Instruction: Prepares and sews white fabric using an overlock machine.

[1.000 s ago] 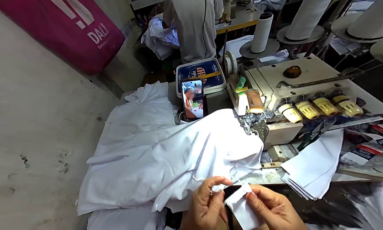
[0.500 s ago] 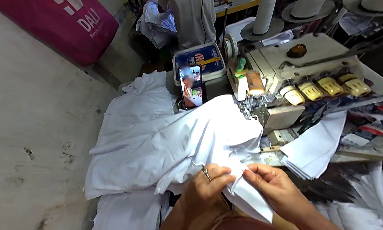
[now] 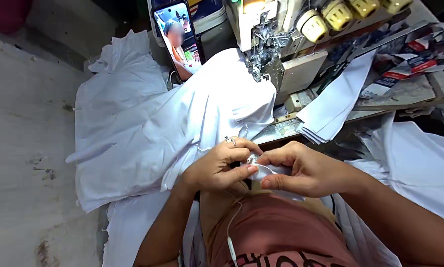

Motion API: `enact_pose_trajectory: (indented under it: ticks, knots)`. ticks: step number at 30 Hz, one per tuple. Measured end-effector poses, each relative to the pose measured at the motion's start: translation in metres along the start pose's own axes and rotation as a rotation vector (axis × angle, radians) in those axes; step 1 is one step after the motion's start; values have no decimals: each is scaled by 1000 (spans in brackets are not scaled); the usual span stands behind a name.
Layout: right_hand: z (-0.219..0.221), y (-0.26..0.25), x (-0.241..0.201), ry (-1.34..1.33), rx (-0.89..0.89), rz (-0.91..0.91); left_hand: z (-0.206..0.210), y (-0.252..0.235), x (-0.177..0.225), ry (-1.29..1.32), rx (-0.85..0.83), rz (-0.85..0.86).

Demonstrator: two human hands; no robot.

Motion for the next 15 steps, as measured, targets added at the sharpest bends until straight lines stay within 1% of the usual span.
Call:
enact_pose_trajectory:
  ticks: [2, 4, 6, 8, 9, 10, 11, 12, 13, 14, 15]
  knots:
    - [1, 2, -8, 21, -28, -32, 13, -3, -9, 355, 22, 12]
    - [0, 5, -13, 46, -42, -59, 28, -6, -19, 603, 23, 21]
    - [-1, 9, -13, 75, -16, -73, 38, -6, -28, 759, 35, 8]
    - [-2, 13, -9, 85, 23, -78, 46, -6, -35, 831, 33, -44]
    - [-4, 15, -7, 96, 47, -78, 45, -6, -37, 808, 27, -99]
    - [-6, 18, -2, 123, 83, -72, 40, -4, -39, 704, 19, -170]
    - [-8, 21, 4, 166, 134, -56, 31, -1, -39, 525, -6, -251]
    - [-9, 23, 13, 206, 192, -31, 19, 2, -37, 290, -53, -330]
    - [-8, 25, 23, 227, 246, -3, 7, 5, -34, 53, -131, -396]
    - [-6, 25, 33, 215, 295, 23, -1, 6, -28, -136, -218, -429]
    - [-3, 25, 42, 184, 345, 36, -9, 6, -20, -264, -291, -429]
Point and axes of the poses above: each hand's wrist, its own y-axis away from the middle knuckle, its own z-axis out of the palm, x = y × z, the point moved 10 cm from there along -y, towards the middle knuckle, and after that the axes turned 8 degrees about z, right-handed, at the moved point
